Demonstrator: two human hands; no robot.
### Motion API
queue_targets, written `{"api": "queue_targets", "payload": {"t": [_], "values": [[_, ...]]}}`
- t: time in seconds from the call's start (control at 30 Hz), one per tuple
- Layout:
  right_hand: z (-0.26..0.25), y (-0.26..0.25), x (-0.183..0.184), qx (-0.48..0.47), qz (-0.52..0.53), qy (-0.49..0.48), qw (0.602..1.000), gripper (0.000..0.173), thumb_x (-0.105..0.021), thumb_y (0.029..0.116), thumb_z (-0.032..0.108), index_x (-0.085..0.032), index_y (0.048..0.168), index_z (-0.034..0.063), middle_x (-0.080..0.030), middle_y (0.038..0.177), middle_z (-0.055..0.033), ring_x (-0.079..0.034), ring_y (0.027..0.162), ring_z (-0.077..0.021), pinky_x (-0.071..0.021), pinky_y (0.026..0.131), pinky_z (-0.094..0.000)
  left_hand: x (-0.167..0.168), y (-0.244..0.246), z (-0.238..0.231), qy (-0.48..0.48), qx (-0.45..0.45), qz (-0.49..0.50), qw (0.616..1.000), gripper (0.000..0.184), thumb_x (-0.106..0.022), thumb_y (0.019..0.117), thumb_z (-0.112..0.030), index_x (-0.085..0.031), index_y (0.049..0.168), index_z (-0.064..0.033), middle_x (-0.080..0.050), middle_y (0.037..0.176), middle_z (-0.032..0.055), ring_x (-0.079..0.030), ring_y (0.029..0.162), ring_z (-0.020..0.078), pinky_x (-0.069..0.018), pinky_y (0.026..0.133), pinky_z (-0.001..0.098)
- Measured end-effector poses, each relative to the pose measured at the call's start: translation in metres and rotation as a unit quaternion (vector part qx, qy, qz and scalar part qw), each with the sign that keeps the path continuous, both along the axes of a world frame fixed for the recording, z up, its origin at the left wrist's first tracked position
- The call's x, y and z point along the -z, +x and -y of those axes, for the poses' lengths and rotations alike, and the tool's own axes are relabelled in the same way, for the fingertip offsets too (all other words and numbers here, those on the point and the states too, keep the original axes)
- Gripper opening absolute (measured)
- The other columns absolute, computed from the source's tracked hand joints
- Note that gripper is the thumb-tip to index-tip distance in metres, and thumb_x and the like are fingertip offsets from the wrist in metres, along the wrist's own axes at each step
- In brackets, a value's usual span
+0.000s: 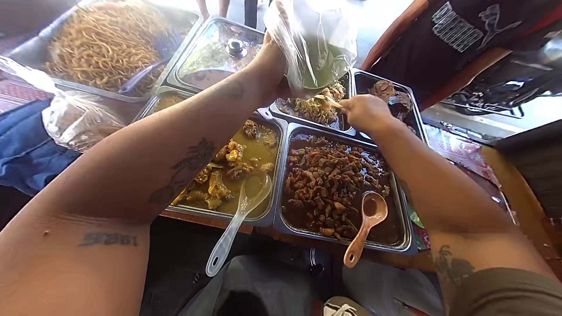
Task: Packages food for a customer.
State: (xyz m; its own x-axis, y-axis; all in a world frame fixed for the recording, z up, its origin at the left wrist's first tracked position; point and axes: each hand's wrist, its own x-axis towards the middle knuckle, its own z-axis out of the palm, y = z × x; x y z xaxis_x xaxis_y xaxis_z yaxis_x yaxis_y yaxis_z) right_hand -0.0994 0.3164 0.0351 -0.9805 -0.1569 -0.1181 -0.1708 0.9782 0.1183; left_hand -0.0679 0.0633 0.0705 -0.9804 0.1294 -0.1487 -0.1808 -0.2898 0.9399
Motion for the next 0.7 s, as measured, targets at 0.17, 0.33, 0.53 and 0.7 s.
{"api": "queue_targets", "payload": {"t": [0.17,0.33,0.53,0.7], "values": [[0.001,0.007,-0.021,-0.025,-0.079,0.079,0.993,0.027,-0.058,0.0972,0.004,-0.077,0.115,0.0126,-0.072,0.114,-0.0206,-0.059,0.122,-0.0460,-0.0226,0.107,-0.0802,0.010,-0.009,0.001,-0.008,-0.001,0.006,1.000,0.048,-0.032,0.1113,-0.043,-0.022,0.156,-0.0310,-0.065,0.117,0.0167,-0.071,0.087,0.0292,-0.0617,0.067,0.0416],[-0.001,0.013,-0.017,0.082,-0.047,0.126,0.988,0.017,-0.065,0.0901,0.003,-0.074,0.103,-0.0020,-0.068,0.115,-0.0283,-0.059,0.119,-0.0492,-0.0309,0.103,-0.0776,0.009,-0.017,0.001,0.000,-0.003,0.011,1.000,0.044,-0.033,0.1112,-0.041,-0.026,0.153,-0.0298,-0.064,0.118,0.0161,-0.072,0.088,0.0303,-0.0625,0.067,0.0441],[-0.034,-0.003,0.001,0.169,0.064,-0.078,0.980,0.021,-0.064,0.0972,0.017,-0.078,0.109,0.0071,-0.070,0.110,-0.0265,-0.064,0.109,-0.0464,-0.0462,0.087,-0.0709,0.015,-0.021,0.010,-0.007,-0.007,0.009,1.000,0.046,-0.031,0.1112,-0.045,-0.026,0.154,-0.0297,-0.065,0.114,0.0160,-0.071,0.084,0.0300,-0.0615,0.065,0.0439],[-0.003,-0.017,0.030,0.228,0.104,-0.299,0.921,0.029,-0.060,0.0996,0.008,-0.071,0.126,0.0087,-0.068,0.108,-0.0145,-0.060,0.088,-0.0237,-0.0493,0.082,-0.0460,0.015,-0.023,0.014,-0.010,-0.026,0.023,0.999,0.047,-0.033,0.1106,-0.046,-0.026,0.155,-0.0311,-0.066,0.113,0.0166,-0.071,0.084,0.0310,-0.0612,0.065,0.0450]]}}
